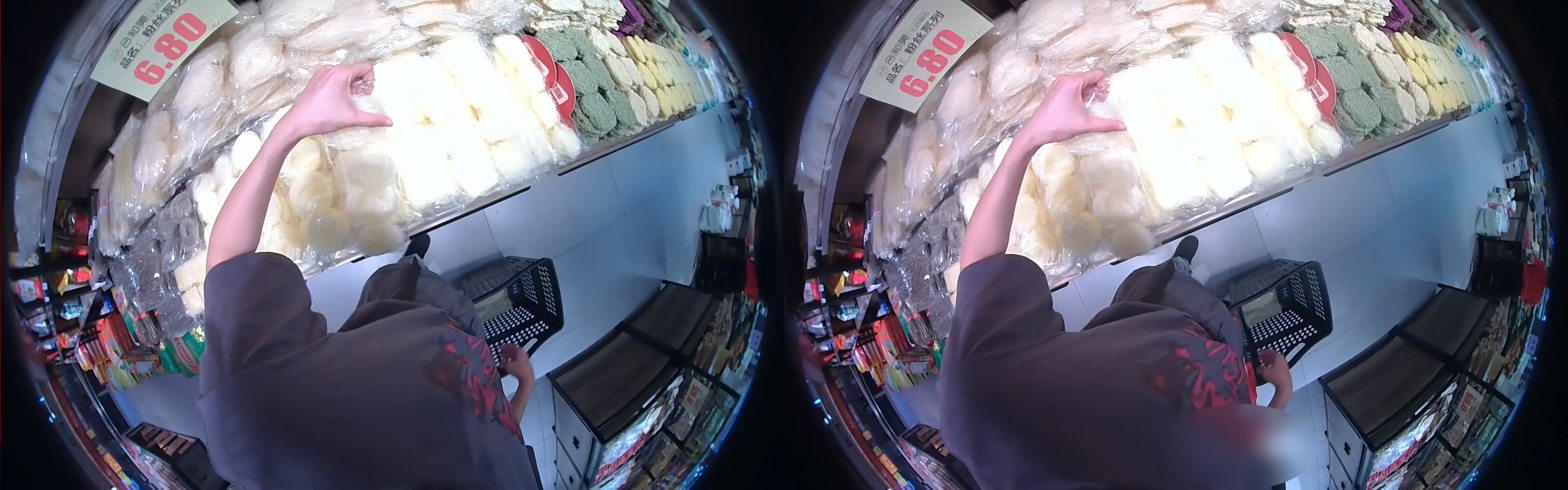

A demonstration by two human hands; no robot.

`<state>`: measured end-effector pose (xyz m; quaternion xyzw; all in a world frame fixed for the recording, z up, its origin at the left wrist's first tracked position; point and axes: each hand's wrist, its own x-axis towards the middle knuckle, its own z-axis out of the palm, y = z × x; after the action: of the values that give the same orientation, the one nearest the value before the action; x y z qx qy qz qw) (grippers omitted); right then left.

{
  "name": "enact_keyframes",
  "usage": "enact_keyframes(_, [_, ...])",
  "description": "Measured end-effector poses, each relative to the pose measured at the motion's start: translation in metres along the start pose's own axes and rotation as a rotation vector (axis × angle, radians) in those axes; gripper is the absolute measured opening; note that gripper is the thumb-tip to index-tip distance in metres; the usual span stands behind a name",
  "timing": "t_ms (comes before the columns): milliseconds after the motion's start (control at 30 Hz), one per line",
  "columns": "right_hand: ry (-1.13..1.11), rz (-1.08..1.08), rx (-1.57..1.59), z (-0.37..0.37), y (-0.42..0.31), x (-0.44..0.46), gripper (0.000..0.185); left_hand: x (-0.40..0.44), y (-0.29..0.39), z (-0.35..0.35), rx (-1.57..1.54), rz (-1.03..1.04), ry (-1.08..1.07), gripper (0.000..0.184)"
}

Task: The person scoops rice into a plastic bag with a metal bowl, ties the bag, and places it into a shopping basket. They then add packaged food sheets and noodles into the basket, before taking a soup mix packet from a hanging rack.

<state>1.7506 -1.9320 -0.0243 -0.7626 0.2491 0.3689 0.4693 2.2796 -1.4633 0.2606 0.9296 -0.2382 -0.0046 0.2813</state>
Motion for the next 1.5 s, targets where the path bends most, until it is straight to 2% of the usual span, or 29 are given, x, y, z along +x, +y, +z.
enact_keyframes(33, [0.156,-0.050,-0.203,-0.020,-0.056,0.006,0.052,-0.003,0.024,-0.002,0.041,0.015,-0.063,0.057])
enact_keyframes(67, [0.235,-0.197,-0.125,-0.032,-0.129,0.004,0.048,-0.003,0.045,-0.003,0.084,0.035,-0.128,0.056])
enact_keyframes(100, [0.249,-0.424,0.067,-0.035,-0.170,0.021,0.050,-0.003,0.063,-0.003,0.084,0.056,-0.146,0.056])
enact_keyframes(133, [0.273,-0.518,0.178,-0.032,-0.240,0.016,0.056,-0.004,0.081,-0.003,0.061,0.093,-0.198,0.055])
enact_keyframes(200, [0.189,-0.748,0.239,-0.019,-0.317,0.034,0.076,-0.001,0.101,0.005,-0.007,0.190,-0.225,0.054])
enact_keyframes(267, [0.069,-0.971,0.419,0.007,-0.374,0.051,0.077,0.005,0.117,0.005,-0.011,0.236,-0.264,0.055])
enact_keyframes(300, [0.051,-0.985,0.403,0.025,-0.386,0.067,0.077,0.009,0.123,0.004,-0.018,0.272,-0.290,0.055])
enact_keyframes(367, [0.017,-1.011,0.366,0.045,-0.396,0.082,0.076,0.019,0.124,0.010,-0.074,0.335,-0.240,0.055])
enact_keyframes(400, [-0.105,-0.916,0.415,0.050,-0.401,0.082,0.074,0.023,0.122,0.012,-0.132,0.397,-0.199,0.055])
enact_keyframes(433, [-0.228,-0.810,0.458,0.053,-0.403,0.082,0.072,0.026,0.121,0.014,-0.132,0.380,-0.181,0.055])
enact_keyframes(500, [-0.261,-0.831,0.490,0.055,-0.401,0.081,0.066,0.036,0.117,0.013,-0.211,0.358,-0.232,0.056])
enact_keyframes(567, [-0.378,-0.692,0.598,0.055,-0.390,0.074,0.061,0.040,0.108,0.015,-0.203,0.352,-0.188,0.058])
enact_keyframes(600, [-0.412,-0.706,0.612,0.057,-0.386,0.075,0.057,0.042,0.101,0.018,-0.169,0.306,-0.171,0.059])
enact_keyframes(767, [-0.444,-0.699,0.579,0.057,-0.392,0.070,0.054,0.046,0.036,0.035,-0.063,0.189,0.011,0.071])
enact_keyframes(833, [-0.481,-0.695,0.570,0.056,-0.394,0.072,0.054,0.033,0.031,0.018,-0.027,0.091,-0.052,0.067])
enact_keyframes(900, [-0.454,-0.686,0.527,0.053,-0.400,0.072,0.052,0.034,0.004,0.016,-0.143,-0.087,-0.113,0.060])
enact_keyframes(933, [-0.470,-0.673,0.516,0.053,-0.404,0.070,0.052,0.034,-0.011,0.018,-0.077,-0.033,-0.051,0.057])
enact_keyframes(1067, [-0.475,-0.695,0.466,0.062,-0.414,0.071,0.049,0.023,-0.046,0.021,-0.193,-0.133,-0.074,0.054])
enact_keyframes(1133, [-0.485,-0.703,0.458,0.067,-0.417,0.075,0.047,0.014,-0.047,0.018,-0.252,-0.162,-0.036,0.050])
enact_keyframes(1367, [-0.598,-0.537,0.492,0.074,-0.426,0.087,0.044,0.003,-0.072,0.017,-0.243,-0.222,-0.040,0.052])
enact_keyframes(1500, [-0.587,-0.532,0.474,0.074,-0.427,0.096,0.044,0.004,-0.081,0.021,-0.340,-0.204,0.024,0.043])
